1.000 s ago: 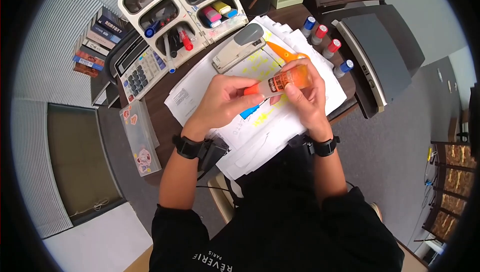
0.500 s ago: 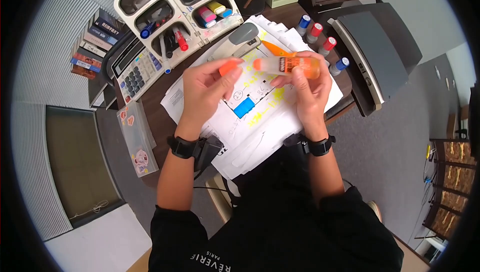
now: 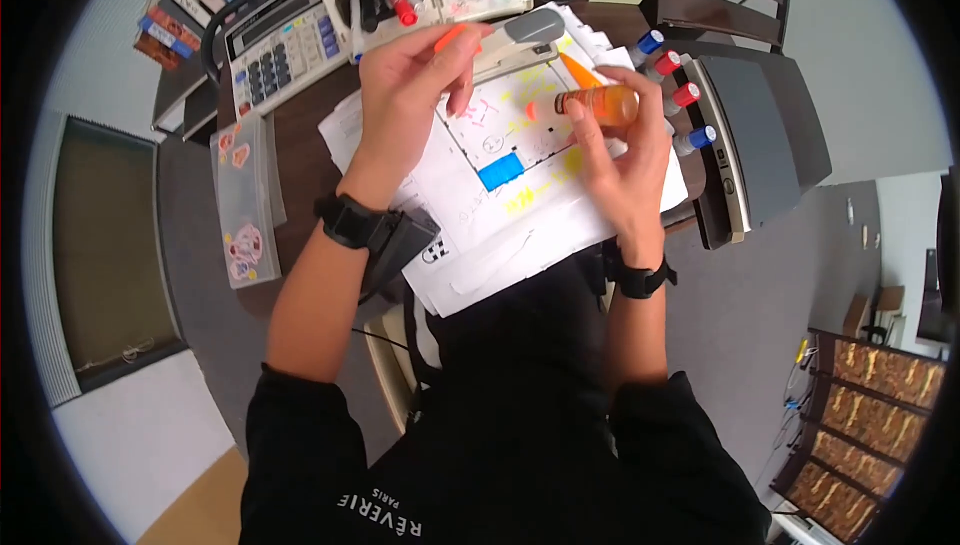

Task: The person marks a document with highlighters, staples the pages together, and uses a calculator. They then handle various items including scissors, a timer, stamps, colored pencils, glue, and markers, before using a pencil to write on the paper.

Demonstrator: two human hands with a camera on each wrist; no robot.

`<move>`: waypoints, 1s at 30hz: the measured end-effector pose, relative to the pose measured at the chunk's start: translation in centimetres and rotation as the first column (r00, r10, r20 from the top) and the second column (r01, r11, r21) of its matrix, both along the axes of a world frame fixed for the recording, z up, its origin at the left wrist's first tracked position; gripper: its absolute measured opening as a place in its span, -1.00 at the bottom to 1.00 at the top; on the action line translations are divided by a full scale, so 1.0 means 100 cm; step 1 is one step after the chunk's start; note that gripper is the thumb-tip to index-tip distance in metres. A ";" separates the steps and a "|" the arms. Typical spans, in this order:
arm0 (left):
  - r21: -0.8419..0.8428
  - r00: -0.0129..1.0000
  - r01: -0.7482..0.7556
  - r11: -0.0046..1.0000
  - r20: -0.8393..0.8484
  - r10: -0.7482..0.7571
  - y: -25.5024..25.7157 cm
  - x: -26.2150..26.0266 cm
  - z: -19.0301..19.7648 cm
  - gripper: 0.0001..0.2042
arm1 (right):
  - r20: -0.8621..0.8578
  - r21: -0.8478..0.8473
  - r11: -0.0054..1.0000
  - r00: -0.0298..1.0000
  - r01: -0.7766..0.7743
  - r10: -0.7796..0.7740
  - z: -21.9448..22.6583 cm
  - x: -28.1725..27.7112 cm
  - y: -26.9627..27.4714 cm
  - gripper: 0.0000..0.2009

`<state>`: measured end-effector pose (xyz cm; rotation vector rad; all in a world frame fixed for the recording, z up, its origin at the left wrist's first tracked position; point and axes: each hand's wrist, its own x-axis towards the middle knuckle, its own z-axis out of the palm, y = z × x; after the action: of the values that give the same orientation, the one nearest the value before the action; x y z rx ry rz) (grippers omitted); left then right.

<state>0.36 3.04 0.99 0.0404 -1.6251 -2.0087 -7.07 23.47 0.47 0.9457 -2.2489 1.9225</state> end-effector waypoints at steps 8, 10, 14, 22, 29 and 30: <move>0.000 0.998 -0.030 1.000 -0.059 0.030 -0.006 0.000 -0.002 -0.73 | -0.261 0.343 0.910 0.908 -0.232 0.329 0.032 -0.017 -0.026 -0.58; -0.098 0.999 0.015 0.995 -0.049 -0.020 -0.010 0.003 -0.003 -0.65 | -0.252 0.445 0.856 0.880 -0.265 0.403 0.032 -0.018 -0.032 -0.57; -0.069 0.996 -0.006 0.998 -0.084 0.000 -0.007 0.002 0.001 -0.70 | -0.290 0.497 0.824 0.842 -0.273 0.454 0.029 -0.021 -0.037 -0.51; -0.059 0.993 -0.044 0.997 -0.114 0.037 -0.005 0.001 0.004 -0.69 | -0.278 0.578 0.779 0.839 -0.244 0.468 0.046 -0.020 -0.035 -0.50; -0.059 0.995 -0.027 0.998 -0.096 0.021 -0.006 0.000 0.001 -0.68 | -0.297 0.545 0.808 0.850 -0.223 0.435 0.032 -0.030 -0.028 -0.46; -0.065 0.996 -0.027 0.998 -0.089 0.021 -0.006 0.000 0.002 -0.68 | -0.345 0.540 0.812 0.822 -0.220 0.453 0.029 -0.032 -0.027 -0.47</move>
<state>0.40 2.40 1.23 -0.0530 -1.6264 -1.9100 -10.22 20.75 3.37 1.7700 -2.3896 1.0176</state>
